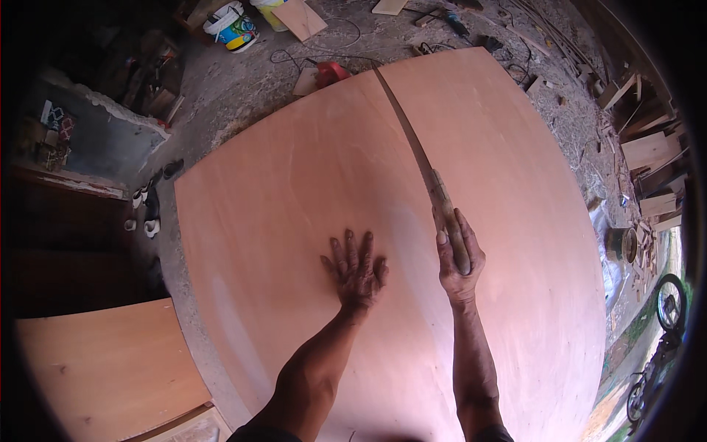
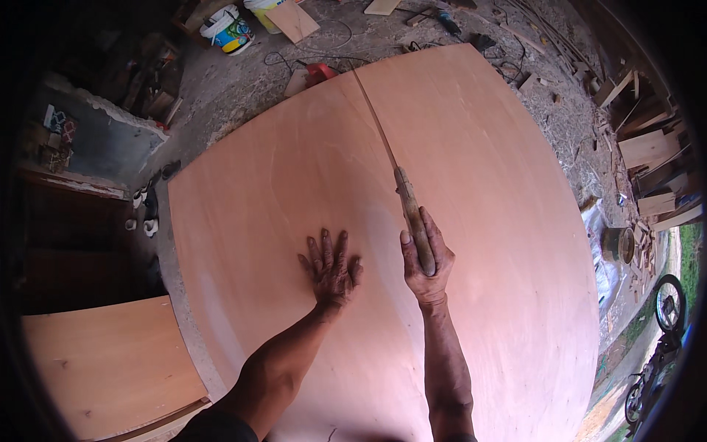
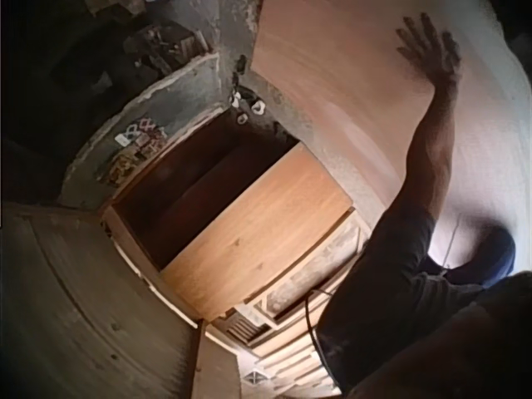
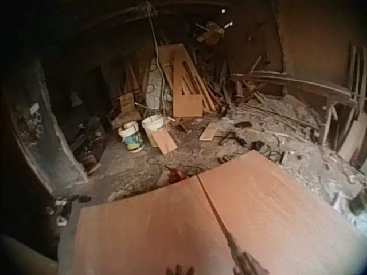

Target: The person positions a large sheet of plywood on a workbench, then uses a hand saw to cut it into two pieces. The person repositions the sheet and continues sawing until the cut is complete.

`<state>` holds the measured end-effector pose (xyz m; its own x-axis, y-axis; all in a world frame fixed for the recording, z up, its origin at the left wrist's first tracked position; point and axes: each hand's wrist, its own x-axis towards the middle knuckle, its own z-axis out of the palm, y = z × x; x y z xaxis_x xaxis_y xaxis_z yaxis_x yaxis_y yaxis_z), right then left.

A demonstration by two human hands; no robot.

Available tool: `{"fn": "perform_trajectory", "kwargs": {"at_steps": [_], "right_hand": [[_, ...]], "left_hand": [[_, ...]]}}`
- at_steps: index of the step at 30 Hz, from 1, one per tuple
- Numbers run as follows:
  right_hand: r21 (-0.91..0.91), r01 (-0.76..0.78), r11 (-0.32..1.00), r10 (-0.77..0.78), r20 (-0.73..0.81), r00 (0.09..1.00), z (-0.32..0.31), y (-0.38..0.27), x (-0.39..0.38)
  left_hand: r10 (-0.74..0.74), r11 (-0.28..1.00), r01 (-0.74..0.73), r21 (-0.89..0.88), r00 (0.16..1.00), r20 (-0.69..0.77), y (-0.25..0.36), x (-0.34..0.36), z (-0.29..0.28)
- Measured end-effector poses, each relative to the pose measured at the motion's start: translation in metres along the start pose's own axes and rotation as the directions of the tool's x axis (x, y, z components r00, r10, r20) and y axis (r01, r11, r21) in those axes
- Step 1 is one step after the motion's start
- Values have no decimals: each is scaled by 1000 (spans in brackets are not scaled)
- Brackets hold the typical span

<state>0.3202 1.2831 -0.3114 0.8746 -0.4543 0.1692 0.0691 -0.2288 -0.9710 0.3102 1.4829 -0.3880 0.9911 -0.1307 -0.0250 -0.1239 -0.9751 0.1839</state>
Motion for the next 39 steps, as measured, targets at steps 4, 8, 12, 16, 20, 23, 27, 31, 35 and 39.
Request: {"fn": "perform_trajectory", "kwargs": {"at_steps": [4, 8, 12, 16, 20, 23, 27, 31, 35, 39], "right_hand": [[34, 77, 996, -78, 11, 997, 37, 10, 39], [17, 90, 996, -90, 28, 996, 60, 17, 64], [41, 53, 998, -56, 57, 997, 70, 21, 75], [16, 123, 992, -124, 42, 991, 78, 26, 84], [40, 132, 990, -134, 49, 990, 84, 27, 93], [59, 84, 995, -88, 65, 994, 85, 25, 96], [53, 101, 994, -103, 48, 994, 88, 28, 98], [76, 77, 994, -82, 64, 995, 90, 30, 100], [67, 62, 996, -67, 80, 995, 93, 29, 102], [92, 70, 993, -78, 82, 994, 94, 34, 102]], "left_hand": [[-16, 1000, 15, 6, 999, 32, 2, 1, -3], [0, 1000, 0, -28, 1000, 13, 1, 2, -7], [12, 999, -12, -43, 1000, 7, -1, 2, -6], [-11, 998, 16, -58, 997, 80, 0, 5, -11], [-10, 999, 15, -50, 996, 84, 0, 5, -10], [-9, 998, 13, -63, 997, 73, 0, 5, -10], [-2, 998, 5, -63, 999, 54, 0, 4, -9], [-4, 998, 7, -65, 999, 52, -1, 4, -6], [-4, 997, 8, -77, 999, 51, -1, 4, -8], [10, 998, -9, -69, 1000, 15, -1, 4, -7]]}}
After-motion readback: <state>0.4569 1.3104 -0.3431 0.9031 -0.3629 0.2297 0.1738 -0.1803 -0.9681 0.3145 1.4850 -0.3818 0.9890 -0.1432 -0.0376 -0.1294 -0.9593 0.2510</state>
